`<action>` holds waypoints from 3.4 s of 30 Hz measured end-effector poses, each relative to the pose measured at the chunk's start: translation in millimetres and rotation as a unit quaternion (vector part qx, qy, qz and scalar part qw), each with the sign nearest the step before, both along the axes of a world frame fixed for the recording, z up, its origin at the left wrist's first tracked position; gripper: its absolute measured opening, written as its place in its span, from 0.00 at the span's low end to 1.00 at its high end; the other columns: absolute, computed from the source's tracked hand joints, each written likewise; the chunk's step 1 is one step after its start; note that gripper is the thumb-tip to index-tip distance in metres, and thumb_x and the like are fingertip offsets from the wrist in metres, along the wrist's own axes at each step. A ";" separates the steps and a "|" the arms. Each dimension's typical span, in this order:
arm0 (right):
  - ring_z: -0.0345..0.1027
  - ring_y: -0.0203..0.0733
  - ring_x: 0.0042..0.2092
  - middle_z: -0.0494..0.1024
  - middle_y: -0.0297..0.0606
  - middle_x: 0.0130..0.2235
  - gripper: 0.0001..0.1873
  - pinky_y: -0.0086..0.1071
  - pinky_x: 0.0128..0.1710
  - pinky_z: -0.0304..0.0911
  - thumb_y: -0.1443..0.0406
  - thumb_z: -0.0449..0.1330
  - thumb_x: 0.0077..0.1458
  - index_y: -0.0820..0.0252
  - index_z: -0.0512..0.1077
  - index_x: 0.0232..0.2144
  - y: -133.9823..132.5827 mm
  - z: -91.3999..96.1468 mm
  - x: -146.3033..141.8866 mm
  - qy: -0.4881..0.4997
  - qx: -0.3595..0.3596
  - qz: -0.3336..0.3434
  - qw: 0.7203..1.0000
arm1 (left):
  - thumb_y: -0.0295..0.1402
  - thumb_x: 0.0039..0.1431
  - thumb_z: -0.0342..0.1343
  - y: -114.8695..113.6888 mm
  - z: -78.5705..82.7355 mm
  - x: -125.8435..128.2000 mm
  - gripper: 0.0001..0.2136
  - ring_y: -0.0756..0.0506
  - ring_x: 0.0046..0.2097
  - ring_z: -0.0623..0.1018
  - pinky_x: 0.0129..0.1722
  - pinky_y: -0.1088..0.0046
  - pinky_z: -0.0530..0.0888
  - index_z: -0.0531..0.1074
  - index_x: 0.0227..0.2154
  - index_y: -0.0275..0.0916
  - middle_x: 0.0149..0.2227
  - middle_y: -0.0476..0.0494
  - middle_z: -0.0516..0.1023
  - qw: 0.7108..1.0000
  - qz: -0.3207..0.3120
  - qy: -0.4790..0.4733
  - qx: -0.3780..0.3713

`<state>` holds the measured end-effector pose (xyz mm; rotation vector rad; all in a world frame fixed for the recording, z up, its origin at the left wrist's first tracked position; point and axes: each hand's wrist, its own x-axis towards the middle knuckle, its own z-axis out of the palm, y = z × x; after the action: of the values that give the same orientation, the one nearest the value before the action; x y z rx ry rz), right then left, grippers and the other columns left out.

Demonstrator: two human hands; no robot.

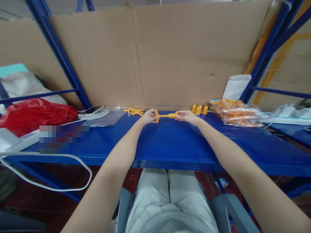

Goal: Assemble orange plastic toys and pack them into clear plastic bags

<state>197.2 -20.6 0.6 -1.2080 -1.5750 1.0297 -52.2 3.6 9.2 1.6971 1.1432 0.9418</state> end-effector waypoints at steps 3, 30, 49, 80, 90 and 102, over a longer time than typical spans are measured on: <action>0.76 0.40 0.45 0.78 0.48 0.49 0.17 0.39 0.50 0.68 0.71 0.62 0.56 0.62 0.72 0.48 -3.3 3.0 0.1 -0.006 -0.011 0.000 1.000 | 0.20 0.54 0.60 -0.5 0.4 0.0 0.12 0.51 0.28 0.79 0.39 0.65 0.78 0.65 0.37 0.36 0.26 0.52 0.76 1.000 -0.004 -0.003 -0.002; 0.74 0.35 0.27 0.81 0.46 0.32 0.13 0.27 0.34 0.71 0.60 0.56 0.62 0.66 0.72 0.34 -8.4 6.8 -5.6 0.008 -0.058 0.015 0.998 | 0.20 0.53 0.61 3.2 -2.8 2.6 0.13 0.52 0.28 0.79 0.37 0.67 0.79 0.66 0.38 0.37 0.25 0.53 0.75 1.000 -0.005 -0.003 0.001; 0.73 0.36 0.26 0.80 0.45 0.29 0.12 0.30 0.36 0.72 0.61 0.60 0.59 0.67 0.72 0.32 -7.7 4.9 0.1 0.020 -0.075 0.059 0.995 | 0.19 0.56 0.58 -6.3 2.8 6.4 0.12 0.52 0.28 0.79 0.39 0.66 0.79 0.64 0.40 0.36 0.27 0.53 0.75 1.000 0.013 0.011 -0.006; 0.71 0.33 0.25 0.80 0.46 0.31 0.14 0.26 0.30 0.67 0.61 0.57 0.61 0.67 0.73 0.30 -7.1 3.8 -0.6 0.014 -0.073 0.074 0.994 | 0.22 0.55 0.59 -2.1 -0.4 5.1 0.14 0.50 0.31 0.79 0.40 0.64 0.78 0.65 0.44 0.36 0.28 0.51 0.75 1.000 0.004 0.025 0.003; 0.72 0.31 0.27 0.81 0.43 0.37 0.08 0.24 0.30 0.68 0.72 0.61 0.56 0.64 0.72 0.40 -8.1 2.8 2.4 0.049 -0.076 0.059 0.994 | 0.21 0.55 0.60 2.8 -2.9 4.0 0.13 0.51 0.29 0.79 0.38 0.66 0.79 0.65 0.41 0.36 0.26 0.53 0.75 1.000 -0.008 0.010 0.003; 0.67 0.30 0.22 0.80 0.43 0.28 0.13 0.23 0.23 0.61 0.61 0.59 0.60 0.66 0.73 0.28 -9.0 4.1 -2.2 -0.006 -0.042 0.033 0.999 | 0.20 0.55 0.59 -3.0 -0.2 7.4 0.17 0.52 0.28 0.78 0.35 0.70 0.79 0.64 0.45 0.36 0.26 0.54 0.73 1.000 0.014 0.010 -0.002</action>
<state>195.0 -29.6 4.7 -1.2274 -1.6034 1.1427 -44.7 0.6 9.1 1.6943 1.1839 0.9410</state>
